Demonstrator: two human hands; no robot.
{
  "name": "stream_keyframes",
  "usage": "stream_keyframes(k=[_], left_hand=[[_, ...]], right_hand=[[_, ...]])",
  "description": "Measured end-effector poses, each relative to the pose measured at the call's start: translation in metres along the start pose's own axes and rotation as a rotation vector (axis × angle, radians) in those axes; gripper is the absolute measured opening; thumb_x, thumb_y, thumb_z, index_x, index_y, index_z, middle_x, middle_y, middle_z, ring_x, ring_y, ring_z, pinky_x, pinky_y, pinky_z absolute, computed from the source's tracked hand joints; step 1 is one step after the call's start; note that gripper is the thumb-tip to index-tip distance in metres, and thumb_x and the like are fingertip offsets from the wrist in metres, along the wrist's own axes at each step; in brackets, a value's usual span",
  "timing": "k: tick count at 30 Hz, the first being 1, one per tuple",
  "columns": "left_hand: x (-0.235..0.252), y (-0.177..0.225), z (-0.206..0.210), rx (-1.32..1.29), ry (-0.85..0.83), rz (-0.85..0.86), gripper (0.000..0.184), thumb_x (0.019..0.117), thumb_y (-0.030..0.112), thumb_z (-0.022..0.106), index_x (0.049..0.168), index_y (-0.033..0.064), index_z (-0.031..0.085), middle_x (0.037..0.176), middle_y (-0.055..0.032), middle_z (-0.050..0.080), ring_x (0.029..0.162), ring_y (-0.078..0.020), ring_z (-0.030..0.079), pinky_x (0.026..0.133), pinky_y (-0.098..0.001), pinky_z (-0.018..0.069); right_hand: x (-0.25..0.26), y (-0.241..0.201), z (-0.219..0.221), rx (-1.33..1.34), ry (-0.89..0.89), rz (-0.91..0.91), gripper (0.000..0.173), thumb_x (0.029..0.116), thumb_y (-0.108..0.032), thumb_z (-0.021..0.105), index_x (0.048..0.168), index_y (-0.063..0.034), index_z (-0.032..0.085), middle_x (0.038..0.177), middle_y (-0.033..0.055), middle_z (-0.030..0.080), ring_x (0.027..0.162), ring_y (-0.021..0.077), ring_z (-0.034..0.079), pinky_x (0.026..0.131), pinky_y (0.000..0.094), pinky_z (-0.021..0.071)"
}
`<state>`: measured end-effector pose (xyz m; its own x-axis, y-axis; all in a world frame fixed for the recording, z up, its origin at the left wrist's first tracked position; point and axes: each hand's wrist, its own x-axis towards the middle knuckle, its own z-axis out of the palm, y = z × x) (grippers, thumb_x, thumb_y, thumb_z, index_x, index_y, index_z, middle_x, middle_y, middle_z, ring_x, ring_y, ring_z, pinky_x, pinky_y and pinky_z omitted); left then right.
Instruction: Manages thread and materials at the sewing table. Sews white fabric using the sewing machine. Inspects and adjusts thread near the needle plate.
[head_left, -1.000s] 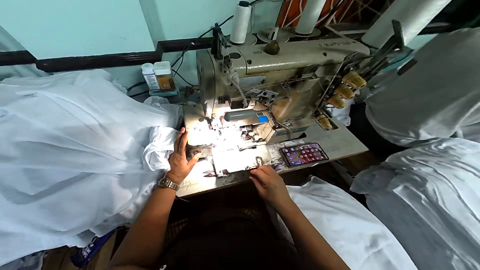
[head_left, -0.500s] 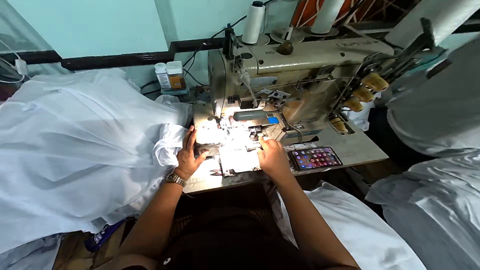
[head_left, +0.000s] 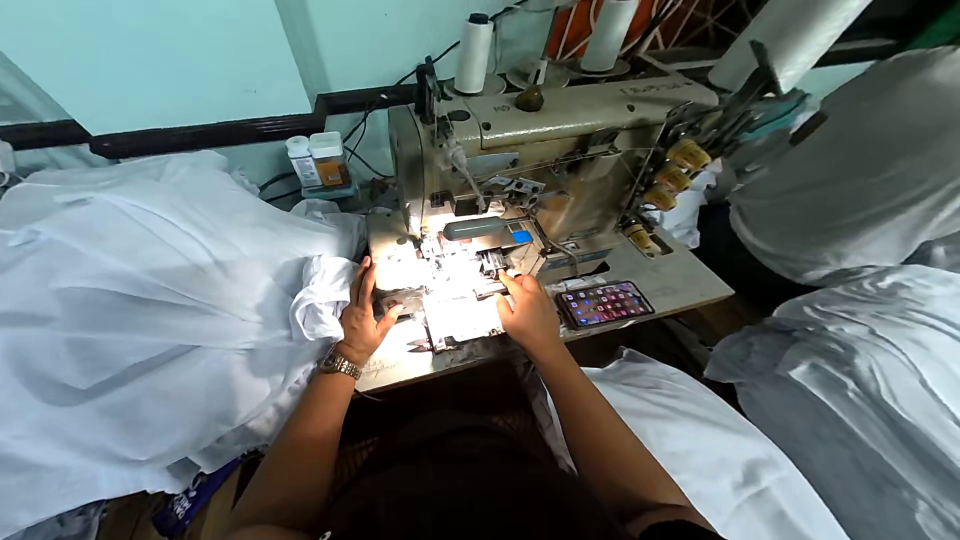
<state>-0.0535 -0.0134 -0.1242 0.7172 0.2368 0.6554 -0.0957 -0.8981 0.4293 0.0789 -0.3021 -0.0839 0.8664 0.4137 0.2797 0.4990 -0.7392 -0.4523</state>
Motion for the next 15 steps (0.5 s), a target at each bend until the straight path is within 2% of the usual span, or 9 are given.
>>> stream_keyframes(k=[2,4,6,8,12,15], left_hand=[[0.0,-0.002,0.0,0.008,0.007,0.007,0.085,0.0935,0.046,0.064,0.16,0.0063,0.031,0.167,-0.0157,0.029,0.146,-0.0267,0.045,0.11,-0.0445,0.0489],[0.0,-0.001,0.0,0.012,0.0,-0.001,0.086,0.0934,0.047,0.063,0.161,0.0061,0.03,0.167,-0.0157,0.029,0.146,-0.027,0.044,0.11,-0.0445,0.0486],[0.0,-0.001,0.0,0.018,0.005,0.002,0.086,0.0934,0.048,0.063,0.161,0.0054,0.03,0.167,-0.0164,0.029,0.145,-0.0279,0.046,0.108,-0.0446,0.0492],[0.0,-0.001,0.0,0.017,0.006,0.003,0.086,0.093,0.047,0.064,0.161,0.0054,0.03,0.167,-0.0163,0.029,0.146,-0.0273,0.045,0.109,-0.0441,0.0487],[0.0,-0.002,0.0,0.017,0.009,0.008,0.086,0.0934,0.048,0.063,0.161,0.0054,0.03,0.166,-0.0169,0.03,0.146,-0.0271,0.045,0.11,-0.0437,0.048],[0.0,-0.002,0.001,0.021,0.007,0.001,0.086,0.0932,0.049,0.063,0.16,0.0052,0.03,0.166,-0.0182,0.031,0.145,-0.0284,0.047,0.108,-0.0455,0.0503]], right_hand=[[-0.001,0.003,0.001,0.067,0.082,-0.026,0.038,0.0974,-0.022,0.059,0.132,-0.0122,0.07,0.122,0.0186,0.067,0.113,0.0355,0.065,0.093,0.0545,0.0536],[0.001,0.001,-0.004,0.119,0.168,-0.034,0.033,0.098,-0.017,0.06,0.128,-0.0091,0.071,0.113,0.0193,0.07,0.102,0.0358,0.069,0.087,0.054,0.0566],[0.007,-0.002,-0.012,0.113,0.191,-0.01,0.033,0.1015,-0.016,0.057,0.132,-0.0098,0.068,0.105,0.018,0.072,0.089,0.0342,0.071,0.079,0.0537,0.058],[0.016,-0.006,-0.019,0.064,0.174,0.027,0.035,0.1036,-0.016,0.055,0.137,-0.0111,0.065,0.105,0.019,0.074,0.084,0.0374,0.072,0.075,0.0579,0.0568],[0.034,-0.01,-0.023,-0.098,0.074,0.109,0.039,0.1056,-0.018,0.053,0.143,-0.0165,0.061,0.11,0.0218,0.073,0.093,0.0448,0.072,0.075,0.0636,0.0553],[0.04,-0.007,-0.02,-0.13,0.054,0.097,0.033,0.1063,-0.017,0.053,0.136,-0.0127,0.066,0.12,0.0197,0.072,0.098,0.0436,0.072,0.077,0.0645,0.0555]])
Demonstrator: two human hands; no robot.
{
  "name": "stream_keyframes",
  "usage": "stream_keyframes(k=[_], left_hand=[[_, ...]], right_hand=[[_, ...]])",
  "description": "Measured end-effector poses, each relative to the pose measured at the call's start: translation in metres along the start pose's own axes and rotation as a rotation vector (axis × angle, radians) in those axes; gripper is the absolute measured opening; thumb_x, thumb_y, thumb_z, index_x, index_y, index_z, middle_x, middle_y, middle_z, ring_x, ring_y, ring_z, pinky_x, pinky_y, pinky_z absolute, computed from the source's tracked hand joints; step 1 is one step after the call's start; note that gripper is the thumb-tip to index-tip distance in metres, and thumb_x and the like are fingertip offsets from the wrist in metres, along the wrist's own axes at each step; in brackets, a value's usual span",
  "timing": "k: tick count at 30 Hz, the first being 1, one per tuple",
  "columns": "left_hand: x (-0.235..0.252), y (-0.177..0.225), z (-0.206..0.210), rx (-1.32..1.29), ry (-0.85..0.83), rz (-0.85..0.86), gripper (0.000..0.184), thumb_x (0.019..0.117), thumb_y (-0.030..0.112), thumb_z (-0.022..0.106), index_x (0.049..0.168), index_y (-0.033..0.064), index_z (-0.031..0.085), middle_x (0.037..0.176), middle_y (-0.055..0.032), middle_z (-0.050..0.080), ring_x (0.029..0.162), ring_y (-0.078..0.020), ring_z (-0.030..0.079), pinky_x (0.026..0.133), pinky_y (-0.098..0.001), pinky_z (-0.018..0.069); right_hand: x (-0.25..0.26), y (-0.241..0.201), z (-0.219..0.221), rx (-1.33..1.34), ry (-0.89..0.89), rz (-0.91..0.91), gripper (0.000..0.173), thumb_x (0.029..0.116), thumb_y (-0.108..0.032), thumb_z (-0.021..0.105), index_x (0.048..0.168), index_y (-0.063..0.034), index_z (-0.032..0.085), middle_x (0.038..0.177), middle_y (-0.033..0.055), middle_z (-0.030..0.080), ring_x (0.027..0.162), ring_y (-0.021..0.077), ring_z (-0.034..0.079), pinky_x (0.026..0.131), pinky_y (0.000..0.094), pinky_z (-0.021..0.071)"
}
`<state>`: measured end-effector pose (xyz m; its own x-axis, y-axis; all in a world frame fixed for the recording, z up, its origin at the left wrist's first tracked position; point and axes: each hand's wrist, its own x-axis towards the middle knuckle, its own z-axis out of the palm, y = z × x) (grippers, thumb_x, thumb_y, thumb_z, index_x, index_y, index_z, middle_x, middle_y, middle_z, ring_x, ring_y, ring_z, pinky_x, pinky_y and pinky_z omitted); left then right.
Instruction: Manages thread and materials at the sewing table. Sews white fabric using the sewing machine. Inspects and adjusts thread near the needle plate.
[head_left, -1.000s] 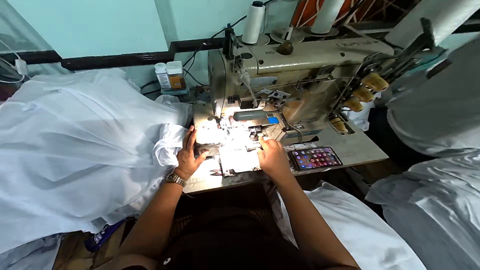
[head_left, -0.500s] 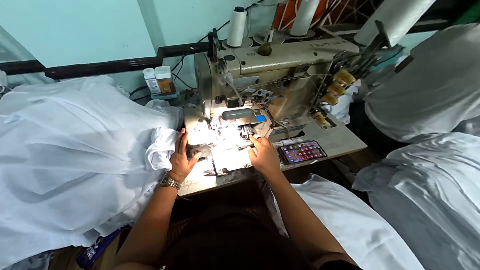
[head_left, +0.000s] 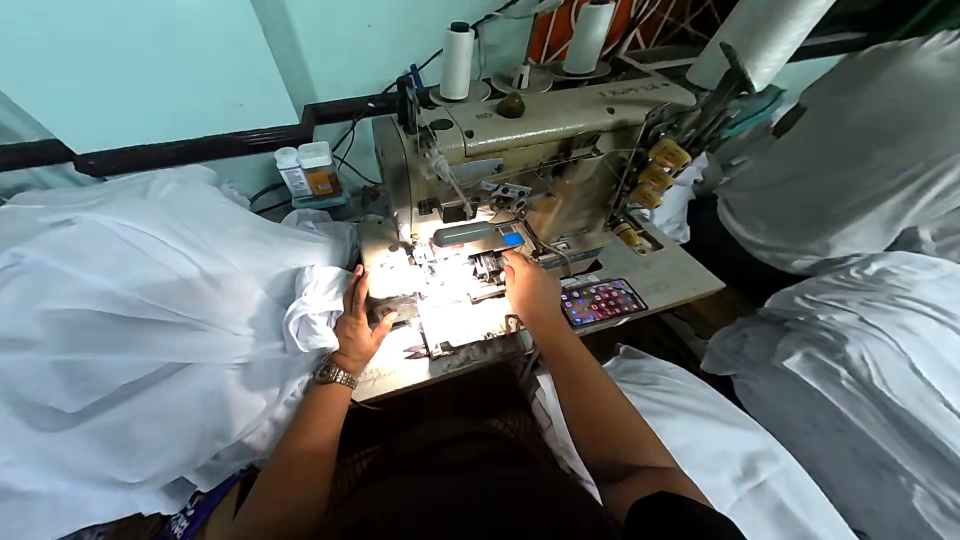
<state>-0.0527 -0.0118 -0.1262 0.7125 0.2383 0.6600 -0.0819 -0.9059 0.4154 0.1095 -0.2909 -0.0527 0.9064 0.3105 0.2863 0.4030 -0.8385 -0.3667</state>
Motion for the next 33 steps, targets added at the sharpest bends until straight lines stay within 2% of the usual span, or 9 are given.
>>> stream_keyframes(k=[3,6,11,13,15,24,27,30,33], left_hand=[[0.0,-0.001,0.0,-0.015,0.002,0.011,0.086,0.0935,0.049,0.063,0.159,0.0033,0.031,0.165,-0.0183,0.032,0.147,-0.0276,0.043,0.111,-0.0442,0.0475],[0.0,-0.001,0.0,-0.013,0.003,0.01,0.086,0.0934,0.048,0.064,0.16,0.0042,0.031,0.165,-0.0181,0.032,0.148,-0.0272,0.043,0.112,-0.0439,0.0474],[0.0,0.0,0.0,-0.024,0.001,-0.002,0.086,0.0928,0.047,0.065,0.16,0.0066,0.031,0.166,-0.0177,0.03,0.145,-0.028,0.047,0.108,-0.0444,0.0503],[0.0,0.001,0.0,-0.027,-0.002,-0.013,0.086,0.0916,0.044,0.066,0.16,0.0066,0.031,0.166,-0.0174,0.03,0.145,-0.0279,0.046,0.107,-0.0441,0.0504],[0.0,0.001,0.0,-0.027,-0.006,-0.021,0.086,0.0916,0.045,0.066,0.16,0.0063,0.031,0.166,-0.0171,0.03,0.146,-0.0281,0.045,0.109,-0.0446,0.0492],[0.0,0.012,-0.007,0.005,-0.038,-0.043,0.091,0.0906,0.042,0.067,0.16,0.0002,0.027,0.166,-0.021,0.03,0.147,-0.0321,0.043,0.112,-0.0462,0.0465],[-0.004,0.044,-0.021,0.006,-0.016,-0.025,0.081,0.0903,0.028,0.066,0.154,-0.0098,0.034,0.16,-0.0311,0.034,0.15,-0.0407,0.034,0.122,-0.05,0.0337],[-0.006,0.077,-0.033,0.015,0.066,-0.017,0.053,0.0935,0.027,0.059,0.135,-0.0066,0.059,0.138,-0.0273,0.059,0.129,-0.0402,0.056,0.108,-0.0542,0.0446],[0.004,0.079,-0.038,-0.02,0.072,-0.031,0.038,0.0977,0.03,0.054,0.113,0.002,0.074,0.121,-0.0179,0.068,0.118,-0.034,0.062,0.103,-0.0524,0.0472]], right_hand=[[-0.004,0.005,0.008,0.042,0.123,-0.068,0.023,0.1049,-0.017,0.056,0.117,-0.0089,0.074,0.105,0.0191,0.074,0.09,0.0407,0.073,0.071,0.0607,0.0565],[-0.012,0.008,0.012,0.08,0.244,-0.138,0.018,0.1002,-0.013,0.062,0.11,-0.0077,0.077,0.098,0.0187,0.07,0.085,0.0376,0.071,0.068,0.056,0.0575],[-0.018,0.012,0.013,0.15,0.357,-0.291,0.017,0.0973,-0.007,0.061,0.104,-0.0082,0.076,0.119,0.0157,0.069,0.113,0.0371,0.064,0.091,0.0516,0.0555],[-0.022,0.012,0.014,0.212,0.366,-0.313,0.02,0.0984,-0.005,0.057,0.105,-0.006,0.076,0.111,0.013,0.074,0.114,0.0341,0.067,0.099,0.0499,0.0533],[-0.029,0.01,0.018,0.303,0.367,-0.311,0.021,0.0983,-0.005,0.056,0.106,-0.0036,0.075,0.101,0.0138,0.074,0.104,0.0325,0.069,0.093,0.0479,0.0554],[-0.084,-0.036,0.023,0.593,0.128,-0.574,0.017,0.0973,-0.006,0.06,0.103,-0.0056,0.077,0.095,0.0068,0.075,0.096,0.02,0.07,0.091,0.0349,0.0565],[-0.099,-0.044,0.017,0.617,0.061,-0.611,0.016,0.0977,-0.007,0.061,0.104,-0.0066,0.076,0.095,0.0069,0.074,0.097,0.0202,0.07,0.092,0.0341,0.0571],[-0.111,-0.052,0.016,0.678,0.016,-0.663,0.015,0.0976,-0.006,0.062,0.103,-0.0059,0.075,0.094,0.0087,0.073,0.096,0.0215,0.069,0.089,0.035,0.0574],[-0.12,-0.062,0.019,0.712,-0.02,-0.773,0.015,0.0999,-0.006,0.06,0.103,-0.0051,0.075,0.096,0.0098,0.072,0.097,0.0225,0.069,0.09,0.0351,0.0569]])
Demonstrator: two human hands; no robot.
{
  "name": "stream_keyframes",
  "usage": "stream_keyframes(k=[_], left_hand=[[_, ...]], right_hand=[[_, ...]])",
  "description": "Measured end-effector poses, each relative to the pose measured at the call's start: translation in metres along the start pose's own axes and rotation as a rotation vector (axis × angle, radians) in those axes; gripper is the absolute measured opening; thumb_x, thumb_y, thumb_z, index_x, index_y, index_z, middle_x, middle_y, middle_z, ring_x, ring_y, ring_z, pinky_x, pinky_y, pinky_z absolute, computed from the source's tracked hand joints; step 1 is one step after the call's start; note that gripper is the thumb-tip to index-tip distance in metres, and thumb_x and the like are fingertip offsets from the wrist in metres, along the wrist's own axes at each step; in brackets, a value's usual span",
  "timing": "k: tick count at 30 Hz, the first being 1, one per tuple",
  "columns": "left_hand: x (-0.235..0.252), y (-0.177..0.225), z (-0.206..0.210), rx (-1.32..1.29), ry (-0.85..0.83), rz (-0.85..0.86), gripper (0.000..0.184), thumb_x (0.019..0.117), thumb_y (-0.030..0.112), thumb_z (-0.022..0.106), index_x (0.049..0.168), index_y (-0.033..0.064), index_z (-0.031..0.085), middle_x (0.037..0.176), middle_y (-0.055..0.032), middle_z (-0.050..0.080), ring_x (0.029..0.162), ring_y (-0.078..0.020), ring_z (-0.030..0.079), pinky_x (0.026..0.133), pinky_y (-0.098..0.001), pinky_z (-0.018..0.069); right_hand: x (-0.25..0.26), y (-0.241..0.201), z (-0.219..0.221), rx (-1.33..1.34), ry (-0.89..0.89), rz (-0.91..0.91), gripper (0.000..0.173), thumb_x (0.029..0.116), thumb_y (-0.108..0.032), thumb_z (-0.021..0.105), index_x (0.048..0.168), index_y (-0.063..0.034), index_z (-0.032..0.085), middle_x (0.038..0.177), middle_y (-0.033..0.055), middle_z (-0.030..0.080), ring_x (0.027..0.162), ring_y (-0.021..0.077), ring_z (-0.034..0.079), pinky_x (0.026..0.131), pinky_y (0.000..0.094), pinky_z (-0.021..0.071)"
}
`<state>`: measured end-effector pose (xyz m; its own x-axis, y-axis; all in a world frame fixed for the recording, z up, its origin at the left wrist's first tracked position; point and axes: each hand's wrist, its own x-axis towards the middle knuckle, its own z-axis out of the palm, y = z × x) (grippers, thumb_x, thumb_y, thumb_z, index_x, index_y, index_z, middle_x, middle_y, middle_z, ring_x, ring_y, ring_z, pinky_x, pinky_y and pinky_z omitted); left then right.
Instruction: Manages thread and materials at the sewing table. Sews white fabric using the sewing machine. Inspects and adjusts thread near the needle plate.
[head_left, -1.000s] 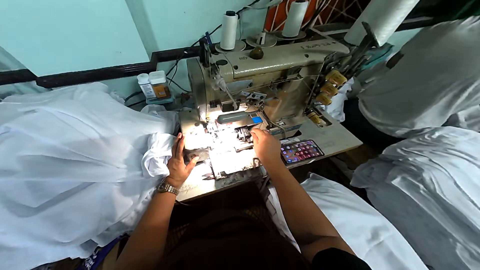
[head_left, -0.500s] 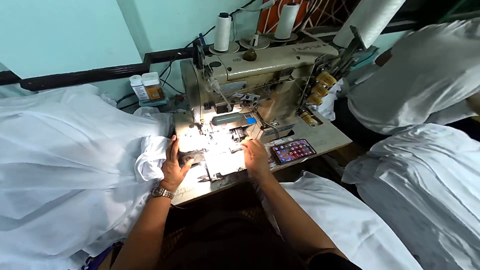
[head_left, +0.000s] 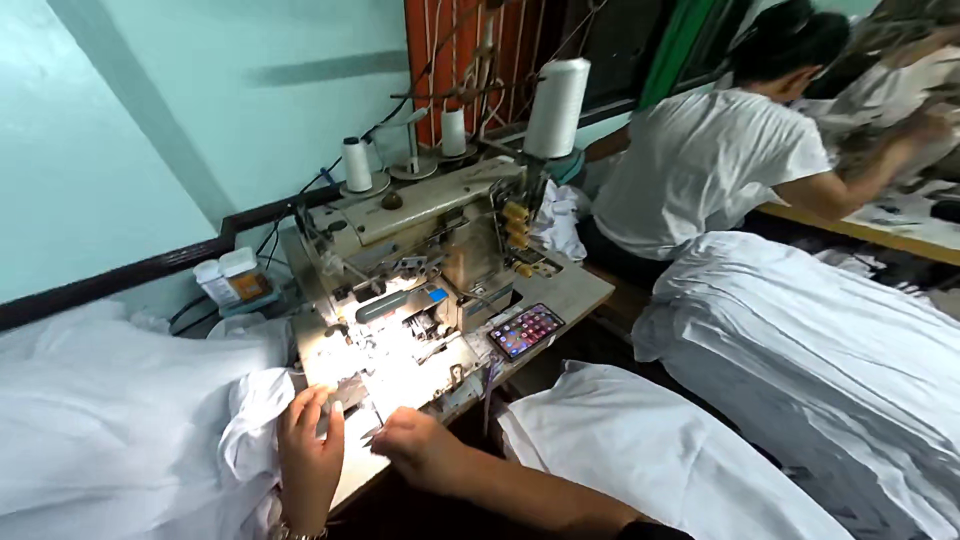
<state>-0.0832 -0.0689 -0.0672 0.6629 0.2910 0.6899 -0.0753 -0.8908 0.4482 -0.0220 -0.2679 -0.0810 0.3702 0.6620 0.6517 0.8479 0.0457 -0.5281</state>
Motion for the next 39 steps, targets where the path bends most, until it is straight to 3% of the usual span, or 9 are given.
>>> stream_keyframes(k=[5,7,10,15,19,23,28,34,39], left_hand=[[0.004,0.022,-0.009,-0.072,-0.24,0.052,0.038,0.1038,0.033,0.048,0.103,0.0102,0.078,0.1,-0.0046,0.075,0.099,-0.0212,0.07,0.09,-0.0454,0.0556],[0.001,0.026,-0.005,-0.3,-0.519,-0.08,0.041,0.1073,0.035,0.044,0.107,0.0121,0.077,0.092,0.0021,0.075,0.087,-0.0071,0.071,0.083,-0.0326,0.0594],[0.0,0.024,0.005,-0.746,-0.813,-0.38,0.036,0.1071,0.031,0.049,0.113,0.0077,0.076,0.09,-0.0025,0.076,0.082,-0.0102,0.071,0.08,-0.0311,0.0586],[0.002,0.029,0.007,-0.875,-0.708,-0.52,0.016,0.0948,0.01,0.067,0.104,0.0006,0.075,0.082,-0.0064,0.074,0.071,-0.0127,0.069,0.071,-0.0291,0.0591],[0.005,0.019,-0.008,-0.493,-0.673,-0.342,0.015,0.0962,0.014,0.064,0.101,0.0067,0.077,0.083,-0.001,0.076,0.076,-0.0099,0.073,0.077,-0.0311,0.0624],[-0.001,0.018,-0.03,-0.481,-0.671,-0.255,0.015,0.0974,0.014,0.064,0.102,0.0058,0.076,0.083,-0.0006,0.076,0.074,-0.0083,0.072,0.074,-0.0295,0.0607],[-0.013,0.023,-0.035,-0.505,-0.782,-0.194,0.011,0.0939,0.009,0.07,0.1,0.0033,0.076,0.083,-0.0022,0.076,0.075,-0.008,0.072,0.074,-0.0291,0.0608],[-0.016,0.008,-0.025,-0.421,-0.742,-0.216,0.014,0.0972,0.014,0.066,0.102,0.0044,0.076,0.084,-0.0017,0.076,0.076,-0.008,0.072,0.077,-0.0311,0.0609],[-0.006,0.019,-0.016,-0.806,-0.804,-0.357,0.046,0.1111,0.025,0.035,0.113,0.0008,0.073,0.099,-0.0068,0.077,0.091,-0.0156,0.073,0.085,-0.0366,0.0609]], right_hand=[[-0.001,-0.008,0.003,0.055,-0.08,-0.116,0.017,0.1009,-0.006,0.057,0.103,-0.0031,0.074,0.1,0.0122,0.072,0.102,0.026,0.068,0.095,0.0383,0.0543],[-0.003,-0.009,0.003,0.075,-0.114,-0.136,0.017,0.1008,-0.006,0.058,0.104,-0.0021,0.074,0.101,0.0133,0.073,0.104,0.0273,0.068,0.098,0.0402,0.0538],[-0.006,-0.014,0.001,0.104,-0.237,-0.143,0.016,0.1005,-0.007,0.059,0.102,-0.0026,0.074,0.097,0.0143,0.071,0.102,0.03,0.067,0.097,0.0445,0.0526],[-0.01,-0.01,0.003,0.13,-0.337,-0.163,0.017,0.1015,-0.008,0.058,0.103,-0.0019,0.074,0.098,0.0155,0.071,0.101,0.0313,0.067,0.094,0.044,0.0538],[-0.01,-0.001,-0.007,0.134,-0.23,-0.079,0.015,0.0994,-0.01,0.062,0.103,-0.0036,0.075,0.099,0.0127,0.072,0.101,0.0274,0.068,0.095,0.0425,0.0545],[-0.006,0.007,-0.021,0.219,-0.008,0.301,0.026,0.1044,-0.023,0.058,0.105,-0.0035,0.075,0.093,0.0091,0.074,0.089,0.0165,0.07,0.085,0.0361,0.0577],[0.005,-0.004,-0.026,0.745,0.028,0.71,0.03,0.1067,-0.025,0.057,0.118,-0.0022,0.072,0.096,0.006,0.074,0.064,0.0089,0.066,0.062,0.0279,0.0585],[-0.001,-0.015,-0.019,0.506,-0.068,0.452,0.029,0.1067,-0.02,0.055,0.106,0.0022,0.074,0.093,0.0111,0.074,0.078,0.0137,0.069,0.077,0.0324,0.0583],[-0.004,-0.018,-0.01,0.331,-0.229,0.212,0.024,0.1037,-0.014,0.058,0.1,0.001,0.076,0.095,0.0155,0.074,0.094,0.0252,0.071,0.09,0.0454,0.0559]])
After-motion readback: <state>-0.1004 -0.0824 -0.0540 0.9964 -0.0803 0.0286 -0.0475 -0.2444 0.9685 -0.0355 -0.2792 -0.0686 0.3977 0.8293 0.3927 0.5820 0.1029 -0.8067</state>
